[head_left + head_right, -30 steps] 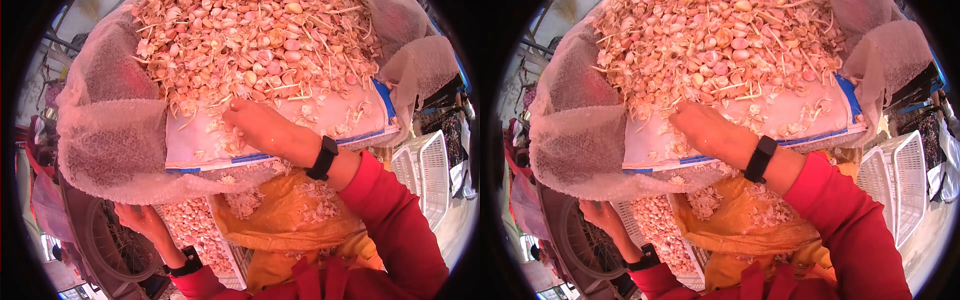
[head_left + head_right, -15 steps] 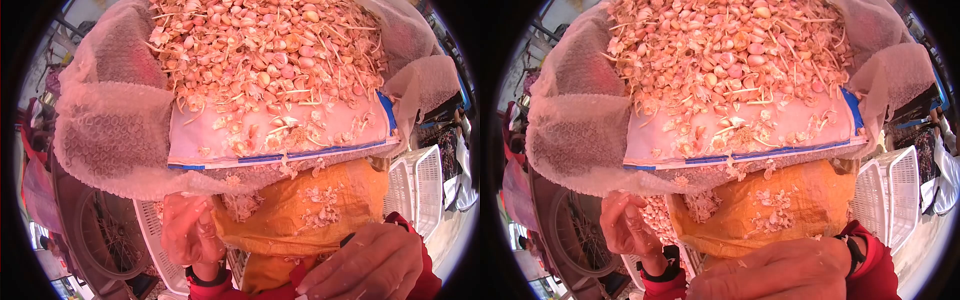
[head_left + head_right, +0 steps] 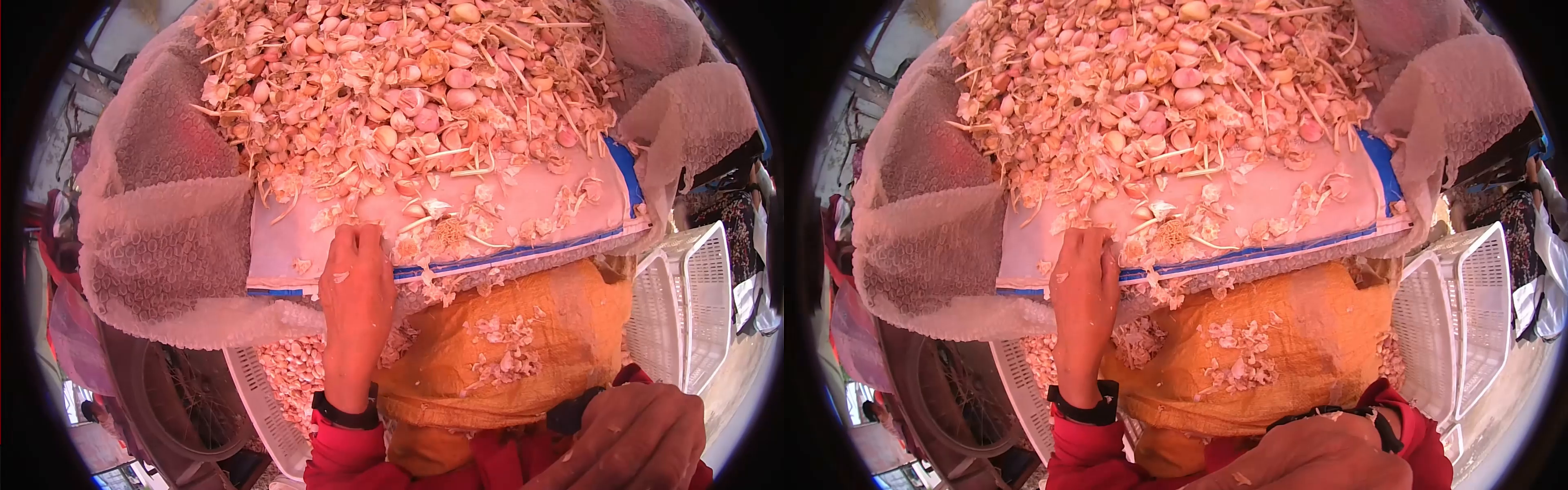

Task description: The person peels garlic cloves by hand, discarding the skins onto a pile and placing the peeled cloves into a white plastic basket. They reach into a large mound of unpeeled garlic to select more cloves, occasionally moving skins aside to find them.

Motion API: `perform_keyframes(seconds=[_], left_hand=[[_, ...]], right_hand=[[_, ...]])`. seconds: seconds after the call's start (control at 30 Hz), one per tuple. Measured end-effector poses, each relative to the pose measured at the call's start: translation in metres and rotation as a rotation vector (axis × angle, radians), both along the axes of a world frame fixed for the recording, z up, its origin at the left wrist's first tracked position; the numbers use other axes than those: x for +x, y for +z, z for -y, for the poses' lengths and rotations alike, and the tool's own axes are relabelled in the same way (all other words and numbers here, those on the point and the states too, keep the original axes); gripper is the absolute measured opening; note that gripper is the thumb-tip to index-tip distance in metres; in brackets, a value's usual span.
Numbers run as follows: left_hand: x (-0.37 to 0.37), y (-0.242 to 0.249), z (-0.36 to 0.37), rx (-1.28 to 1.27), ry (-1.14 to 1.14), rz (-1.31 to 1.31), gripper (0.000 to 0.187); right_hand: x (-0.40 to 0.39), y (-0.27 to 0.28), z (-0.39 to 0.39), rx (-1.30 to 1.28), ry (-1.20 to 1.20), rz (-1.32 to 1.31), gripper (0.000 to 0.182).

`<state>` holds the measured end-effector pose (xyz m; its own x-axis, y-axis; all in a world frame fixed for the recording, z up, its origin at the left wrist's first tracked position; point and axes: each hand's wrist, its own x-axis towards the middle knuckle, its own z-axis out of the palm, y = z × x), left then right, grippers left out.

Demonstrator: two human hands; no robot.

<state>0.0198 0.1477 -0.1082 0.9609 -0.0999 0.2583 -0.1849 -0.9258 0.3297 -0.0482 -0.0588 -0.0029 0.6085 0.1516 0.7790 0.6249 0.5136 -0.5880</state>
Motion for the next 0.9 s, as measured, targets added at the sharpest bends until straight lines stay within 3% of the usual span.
perform_keyframes(seconds=[0.13, 0.23, 0.27, 0.33, 0.4, 0.47, 0.5, 0.57, 0.63, 0.7, 0.77, 0.9], left_hand=[[-0.003, 0.004, 0.002, 0.059, -0.035, -0.047, 0.021], [-0.005, -0.001, -0.008, -0.186, -0.044, 0.021, 0.024], [-0.004, -0.003, -0.015, -0.367, -0.022, 0.059, 0.025], [-0.004, -0.008, -0.033, -0.730, 0.030, 0.114, 0.026], [-0.005, -0.007, -0.041, -1.136, 0.063, 0.074, 0.024], [-0.005, 0.005, -0.036, -1.561, 0.032, 0.023, 0.022], [-0.005, 0.004, -0.037, -1.647, 0.013, -0.043, 0.020], [-0.005, 0.001, -0.041, -1.817, -0.020, -0.188, 0.017], [-0.002, 0.007, -0.032, -1.420, 0.198, -0.212, 0.013], [0.001, 0.004, -0.017, -0.823, 0.218, -0.133, 0.010], [0.005, -0.002, -0.005, -0.026, 0.059, 0.054, 0.011], [0.011, -0.008, -0.011, -0.042, 0.058, 0.029, 0.013]], right_hand=[[-0.003, -0.002, -0.006, 0.040, -0.119, -0.005, 0.005], [-0.005, -0.002, 0.005, -0.028, -0.095, -0.052, 0.006], [-0.007, -0.016, -0.006, 0.052, -0.187, -0.035, 0.006], [-0.002, -0.033, -0.002, 0.043, -0.092, -0.118, 0.007], [0.012, -0.045, 0.005, -0.042, 0.039, -0.392, 0.008], [0.030, -0.059, -0.006, 0.039, 0.107, -0.743, 0.014], [0.043, -0.067, -0.008, 0.114, 0.233, -0.921, 0.019], [0.059, -0.083, -0.006, 0.187, 0.336, -1.030, 0.018], [0.065, -0.081, -0.007, 0.220, 0.343, -1.129, 0.015], [0.066, -0.080, -0.004, 0.188, 0.334, -1.144, 0.014], [0.067, -0.084, -0.004, 0.162, 0.325, -1.159, 0.013], [0.059, -0.100, -0.006, 0.120, 0.283, -1.183, 0.012]])
